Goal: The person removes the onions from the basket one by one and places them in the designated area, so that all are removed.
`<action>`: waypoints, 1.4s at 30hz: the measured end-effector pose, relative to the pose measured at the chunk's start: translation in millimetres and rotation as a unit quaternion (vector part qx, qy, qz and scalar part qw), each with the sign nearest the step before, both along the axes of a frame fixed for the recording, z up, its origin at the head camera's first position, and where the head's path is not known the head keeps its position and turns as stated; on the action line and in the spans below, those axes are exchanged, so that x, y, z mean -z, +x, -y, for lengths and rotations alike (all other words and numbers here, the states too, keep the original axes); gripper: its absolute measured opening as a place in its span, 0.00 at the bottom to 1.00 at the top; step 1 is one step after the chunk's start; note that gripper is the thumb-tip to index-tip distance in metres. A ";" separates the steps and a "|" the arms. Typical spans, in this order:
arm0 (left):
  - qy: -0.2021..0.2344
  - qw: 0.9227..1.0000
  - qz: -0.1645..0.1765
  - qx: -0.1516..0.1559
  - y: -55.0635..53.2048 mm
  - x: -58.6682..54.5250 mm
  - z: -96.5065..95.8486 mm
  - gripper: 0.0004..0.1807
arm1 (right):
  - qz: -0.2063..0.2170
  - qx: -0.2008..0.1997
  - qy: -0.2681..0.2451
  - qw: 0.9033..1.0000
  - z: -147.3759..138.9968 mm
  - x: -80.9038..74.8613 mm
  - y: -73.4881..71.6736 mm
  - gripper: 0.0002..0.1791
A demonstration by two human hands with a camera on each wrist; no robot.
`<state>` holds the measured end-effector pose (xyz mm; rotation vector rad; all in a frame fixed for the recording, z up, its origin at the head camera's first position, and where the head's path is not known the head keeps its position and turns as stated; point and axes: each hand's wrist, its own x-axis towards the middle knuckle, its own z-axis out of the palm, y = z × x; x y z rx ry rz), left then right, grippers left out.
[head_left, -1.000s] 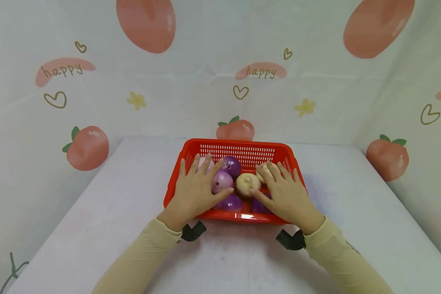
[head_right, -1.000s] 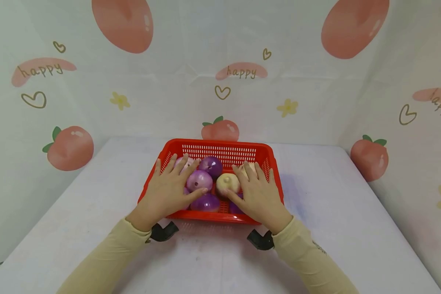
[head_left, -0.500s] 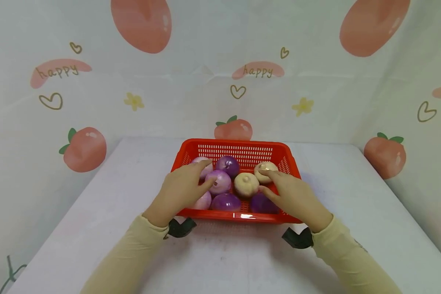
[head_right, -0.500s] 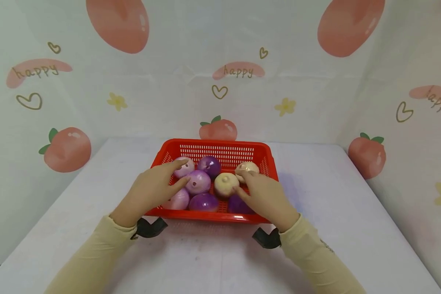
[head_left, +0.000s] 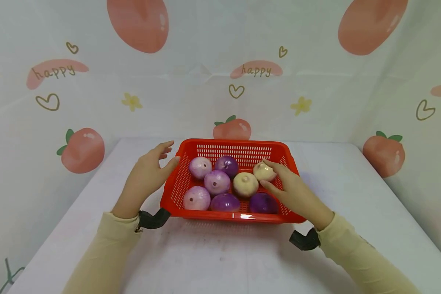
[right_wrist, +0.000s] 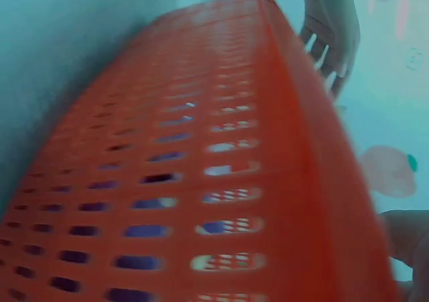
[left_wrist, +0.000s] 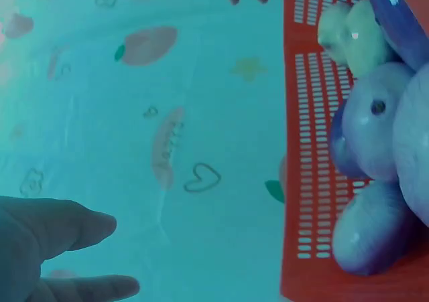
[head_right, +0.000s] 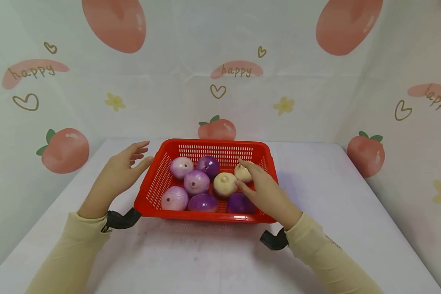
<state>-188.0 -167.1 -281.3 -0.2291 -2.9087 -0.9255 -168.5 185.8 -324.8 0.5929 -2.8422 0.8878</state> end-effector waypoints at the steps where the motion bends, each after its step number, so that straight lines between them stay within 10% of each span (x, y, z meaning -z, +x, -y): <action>1: 0.012 1.000 0.008 -0.001 -2.2 1.7 3.8 0.34 | 0.006 -0.003 -0.005 1.000 0.0 1.6 -0.8 0.35; 9: 0.107 0.989 0.106 -0.003 -20.0 26.7 20.1 0.41 | 0.076 -0.014 -0.010 0.997 1.4 12.6 -4.5 0.34; 20: 0.238 0.947 0.214 0.027 -28.9 59.5 27.5 0.41 | 0.131 -0.064 0.043 0.988 5.8 19.1 -12.2 0.29; 33: 0.327 0.905 0.270 0.036 -29.7 73.6 28.0 0.36 | 0.148 -0.088 0.076 0.982 8.1 25.7 -15.9 0.28; 42: 0.354 0.889 0.288 0.021 -31.5 79.4 27.6 0.37 | 0.148 -0.089 0.090 0.981 7.8 27.6 -16.3 0.29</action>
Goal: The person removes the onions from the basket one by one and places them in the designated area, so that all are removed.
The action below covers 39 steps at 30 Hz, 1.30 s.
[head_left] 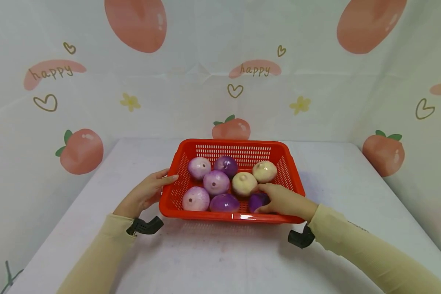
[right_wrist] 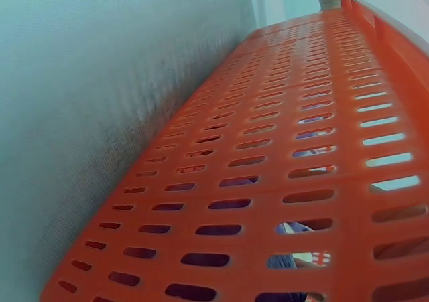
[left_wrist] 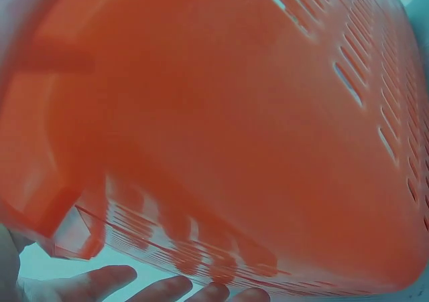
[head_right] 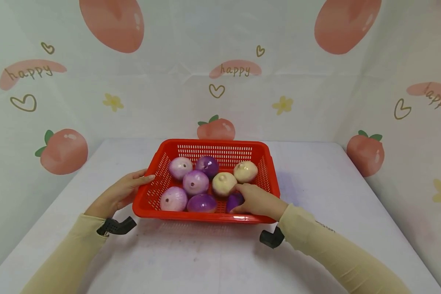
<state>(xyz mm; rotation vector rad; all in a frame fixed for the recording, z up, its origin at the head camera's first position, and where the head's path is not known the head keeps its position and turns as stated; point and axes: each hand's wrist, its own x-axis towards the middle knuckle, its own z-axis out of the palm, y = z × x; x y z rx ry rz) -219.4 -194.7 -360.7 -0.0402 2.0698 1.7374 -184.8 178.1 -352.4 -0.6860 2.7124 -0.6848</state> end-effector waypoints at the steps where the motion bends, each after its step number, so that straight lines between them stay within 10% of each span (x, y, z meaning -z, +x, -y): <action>1: 0.002 1.000 0.003 -0.003 -0.4 0.7 0.2 0.37 | 0.004 0.003 0.001 1.000 -0.1 0.2 0.0 0.30; 39: 0.041 0.998 0.033 -0.020 0.5 6.1 0.8 0.40 | -0.022 0.015 -0.021 0.999 -7.8 -17.7 1.2 0.37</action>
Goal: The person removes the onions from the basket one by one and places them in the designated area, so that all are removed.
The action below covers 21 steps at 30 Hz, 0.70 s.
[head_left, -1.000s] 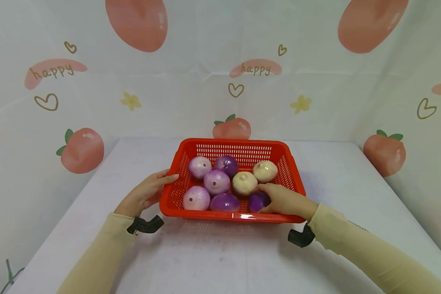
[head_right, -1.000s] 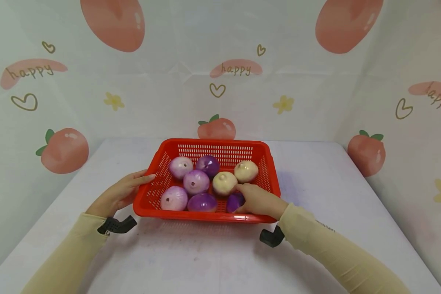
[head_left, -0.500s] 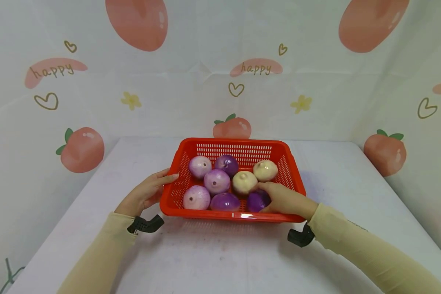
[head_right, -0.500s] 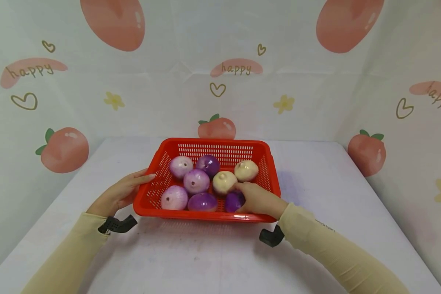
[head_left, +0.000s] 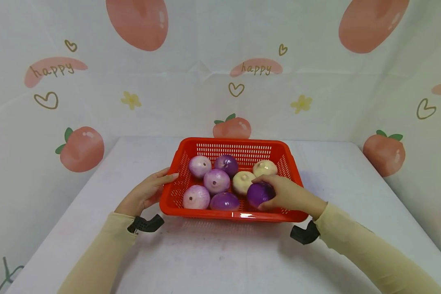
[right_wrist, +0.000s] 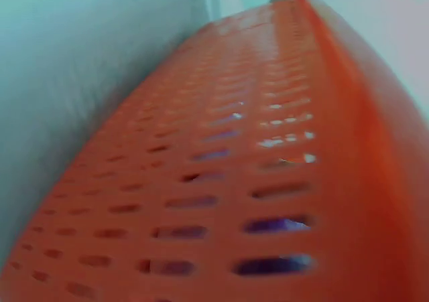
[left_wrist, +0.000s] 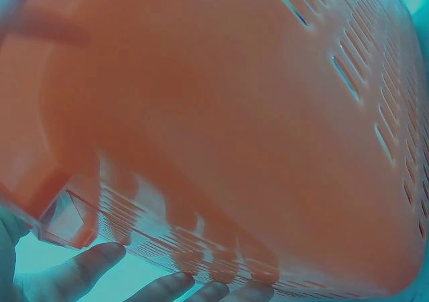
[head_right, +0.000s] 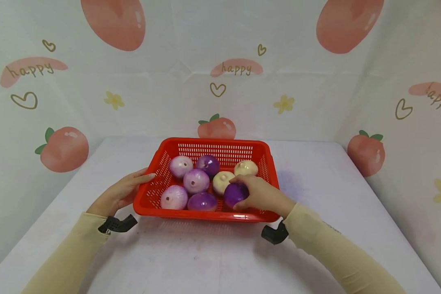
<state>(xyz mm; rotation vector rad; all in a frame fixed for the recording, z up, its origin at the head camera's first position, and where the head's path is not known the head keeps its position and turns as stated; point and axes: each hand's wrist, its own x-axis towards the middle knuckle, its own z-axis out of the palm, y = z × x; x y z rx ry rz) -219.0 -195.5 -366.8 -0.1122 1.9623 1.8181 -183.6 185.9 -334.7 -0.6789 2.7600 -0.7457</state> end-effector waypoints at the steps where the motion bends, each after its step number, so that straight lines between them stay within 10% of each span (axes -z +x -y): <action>1: 0.002 1.000 0.000 0.000 -0.2 0.1 -0.1 0.39 | 0.000 0.003 -0.004 1.000 -1.1 -2.7 0.2 0.37; 21: 0.008 1.000 -0.002 0.010 -0.5 -0.1 0.8 0.39 | -0.005 0.120 -0.093 0.988 -59.3 -82.0 -14.3 0.45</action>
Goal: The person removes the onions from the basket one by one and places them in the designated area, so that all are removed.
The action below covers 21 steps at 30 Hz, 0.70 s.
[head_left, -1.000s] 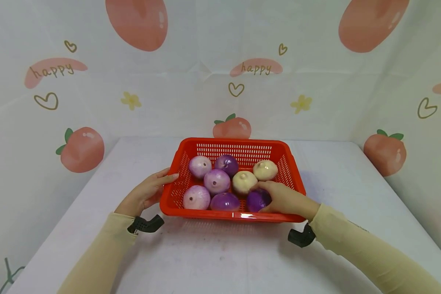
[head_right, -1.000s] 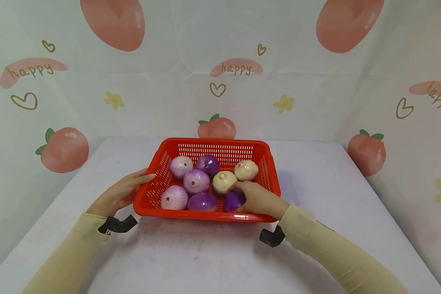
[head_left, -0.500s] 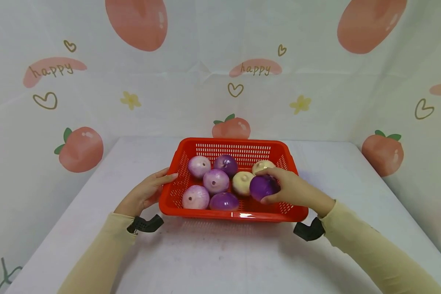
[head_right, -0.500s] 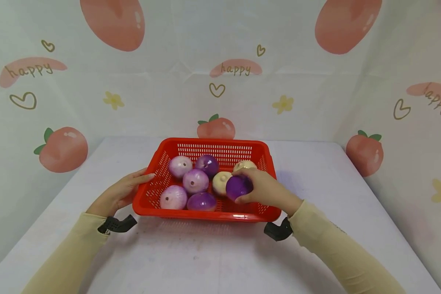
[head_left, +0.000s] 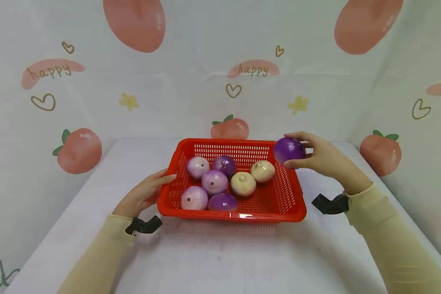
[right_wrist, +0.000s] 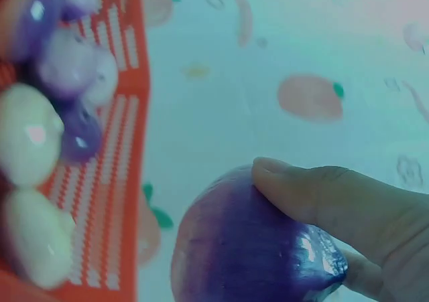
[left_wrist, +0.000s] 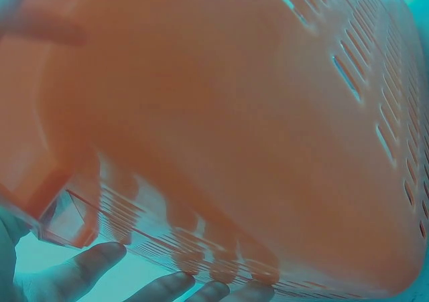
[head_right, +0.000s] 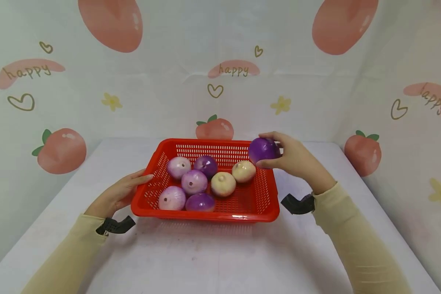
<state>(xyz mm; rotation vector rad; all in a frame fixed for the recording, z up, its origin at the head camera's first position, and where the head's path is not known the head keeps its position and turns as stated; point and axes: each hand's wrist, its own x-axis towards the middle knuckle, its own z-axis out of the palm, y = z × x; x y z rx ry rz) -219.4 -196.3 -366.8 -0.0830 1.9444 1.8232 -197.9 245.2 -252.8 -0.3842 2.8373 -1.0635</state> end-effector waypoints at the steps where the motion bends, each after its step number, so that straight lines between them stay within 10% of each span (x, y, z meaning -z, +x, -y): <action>1: 0.000 1.000 -0.001 0.001 0.0 0.2 0.1 0.38 | -0.001 0.010 -0.003 1.000 -4.4 -2.7 -3.3 0.46; 11: 0.001 1.000 -0.003 0.003 0.0 2.1 2.0 0.38 | -0.013 0.085 -0.020 0.996 -45.6 -5.3 -47.0 0.46; 21: 0.007 1.000 -0.004 0.005 1.3 0.0 0.4 0.38 | -0.018 0.112 -0.045 0.992 -79.0 39.4 -88.1 0.46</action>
